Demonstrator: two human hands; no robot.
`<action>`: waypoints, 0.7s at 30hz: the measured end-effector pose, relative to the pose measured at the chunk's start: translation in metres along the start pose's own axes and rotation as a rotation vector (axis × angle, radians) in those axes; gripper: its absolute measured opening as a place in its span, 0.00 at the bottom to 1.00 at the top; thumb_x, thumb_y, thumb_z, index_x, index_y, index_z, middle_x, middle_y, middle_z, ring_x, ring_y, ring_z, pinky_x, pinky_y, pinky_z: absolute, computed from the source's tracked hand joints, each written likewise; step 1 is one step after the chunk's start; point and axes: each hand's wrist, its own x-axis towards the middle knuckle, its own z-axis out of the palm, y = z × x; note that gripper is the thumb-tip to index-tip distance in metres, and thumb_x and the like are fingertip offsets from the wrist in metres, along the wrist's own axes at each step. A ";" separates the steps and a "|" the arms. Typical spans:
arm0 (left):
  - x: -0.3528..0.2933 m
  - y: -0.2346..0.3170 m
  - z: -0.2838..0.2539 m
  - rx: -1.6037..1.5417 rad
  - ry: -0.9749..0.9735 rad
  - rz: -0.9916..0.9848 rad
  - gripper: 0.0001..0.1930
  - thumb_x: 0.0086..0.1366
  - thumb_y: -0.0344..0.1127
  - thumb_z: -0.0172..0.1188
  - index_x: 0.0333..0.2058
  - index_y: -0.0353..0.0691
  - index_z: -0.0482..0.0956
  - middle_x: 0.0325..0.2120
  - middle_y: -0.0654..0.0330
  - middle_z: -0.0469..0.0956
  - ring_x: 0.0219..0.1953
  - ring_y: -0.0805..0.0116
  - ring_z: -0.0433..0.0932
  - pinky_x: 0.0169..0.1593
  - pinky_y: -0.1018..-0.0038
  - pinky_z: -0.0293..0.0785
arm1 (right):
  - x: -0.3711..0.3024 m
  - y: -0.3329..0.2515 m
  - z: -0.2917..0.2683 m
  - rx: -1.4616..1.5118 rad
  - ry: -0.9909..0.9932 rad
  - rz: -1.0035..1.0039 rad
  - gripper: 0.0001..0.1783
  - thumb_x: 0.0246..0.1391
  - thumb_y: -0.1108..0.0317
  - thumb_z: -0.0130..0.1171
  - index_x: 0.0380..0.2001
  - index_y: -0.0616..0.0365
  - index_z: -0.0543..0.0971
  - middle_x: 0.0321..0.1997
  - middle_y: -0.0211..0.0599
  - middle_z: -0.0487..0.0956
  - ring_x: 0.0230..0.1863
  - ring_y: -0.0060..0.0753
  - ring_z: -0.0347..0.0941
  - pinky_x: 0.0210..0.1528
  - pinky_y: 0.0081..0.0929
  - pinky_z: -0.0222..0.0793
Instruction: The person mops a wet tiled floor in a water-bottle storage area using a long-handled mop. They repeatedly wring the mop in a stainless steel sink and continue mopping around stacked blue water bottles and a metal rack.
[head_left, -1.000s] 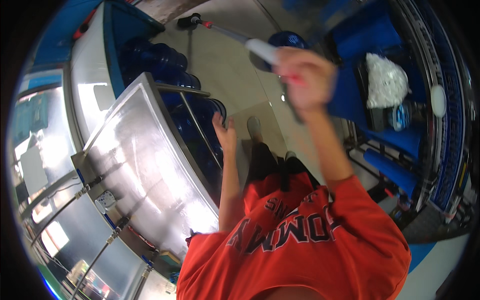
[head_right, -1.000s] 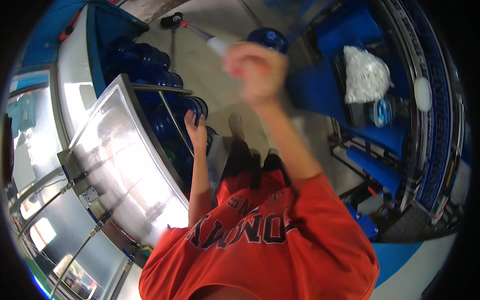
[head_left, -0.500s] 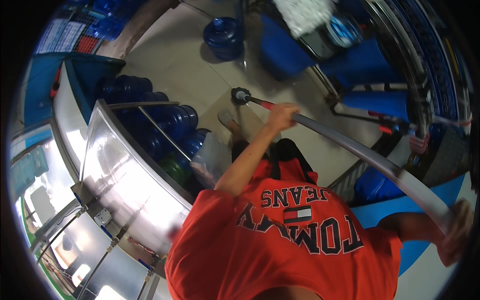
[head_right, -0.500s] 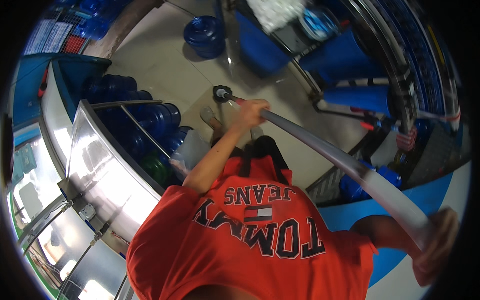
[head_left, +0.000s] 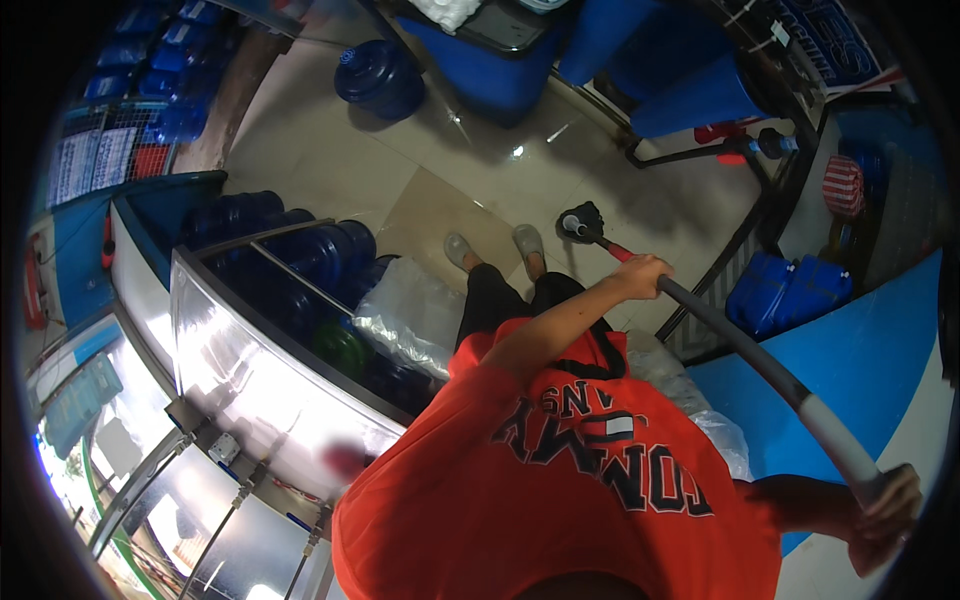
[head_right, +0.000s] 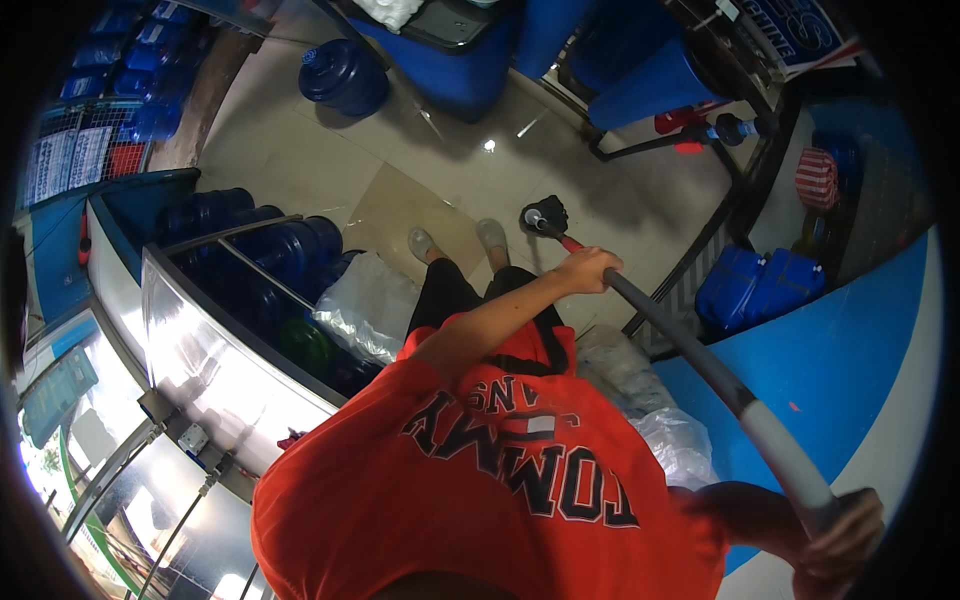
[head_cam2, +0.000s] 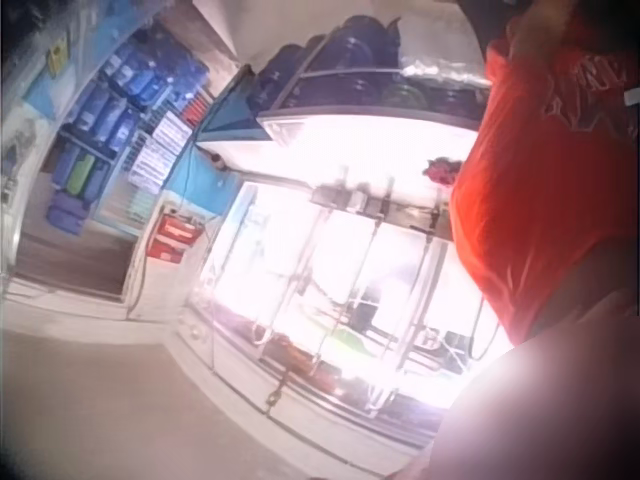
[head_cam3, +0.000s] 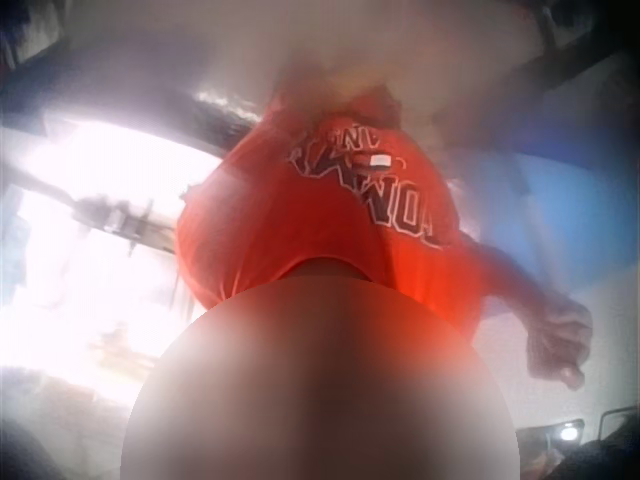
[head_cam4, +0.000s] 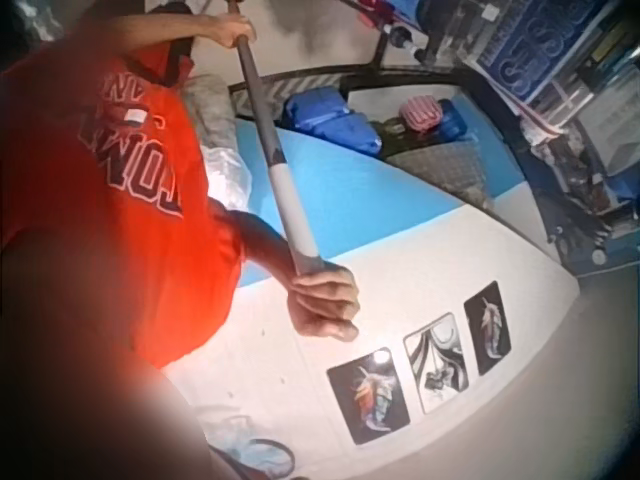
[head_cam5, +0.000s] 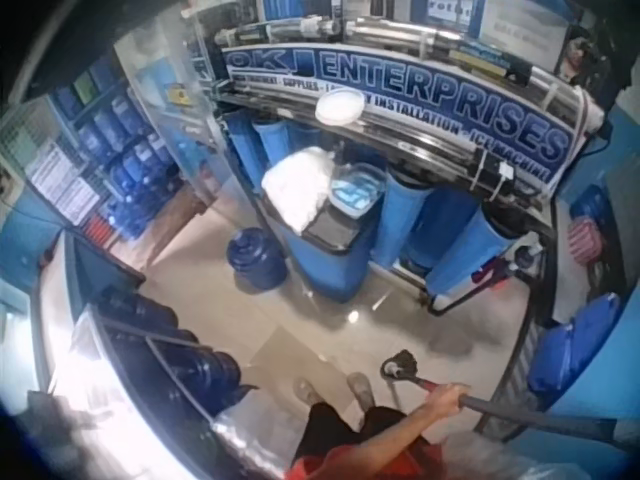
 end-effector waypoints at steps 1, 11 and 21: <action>-0.006 -0.016 0.009 0.018 0.006 -0.026 0.09 0.44 0.26 0.59 0.28 0.39 0.77 0.29 0.52 0.80 0.39 0.46 0.80 0.42 0.55 0.75 | -0.023 0.013 0.009 -0.078 0.075 0.019 0.15 0.52 0.67 0.44 0.35 0.52 0.81 0.15 0.16 0.68 0.19 0.13 0.62 0.26 0.11 0.62; -0.121 -0.120 -0.058 0.335 0.052 -0.376 0.15 0.48 0.31 0.65 0.38 0.45 0.79 0.41 0.58 0.80 0.48 0.53 0.79 0.50 0.58 0.76 | -0.087 0.107 0.111 0.355 0.302 0.099 0.03 0.42 0.76 0.60 0.19 0.55 0.77 0.09 0.20 0.57 0.09 0.21 0.61 0.20 0.19 0.75; -0.253 -0.150 -0.242 0.264 0.853 -1.043 0.46 0.56 0.41 0.67 0.67 0.32 0.51 0.68 0.35 0.53 0.67 0.41 0.62 0.65 0.57 0.65 | -0.026 0.202 0.319 0.591 -0.712 0.190 0.14 0.36 0.75 0.54 0.30 0.60 0.83 0.30 0.37 0.80 0.38 0.43 0.77 0.64 0.57 0.63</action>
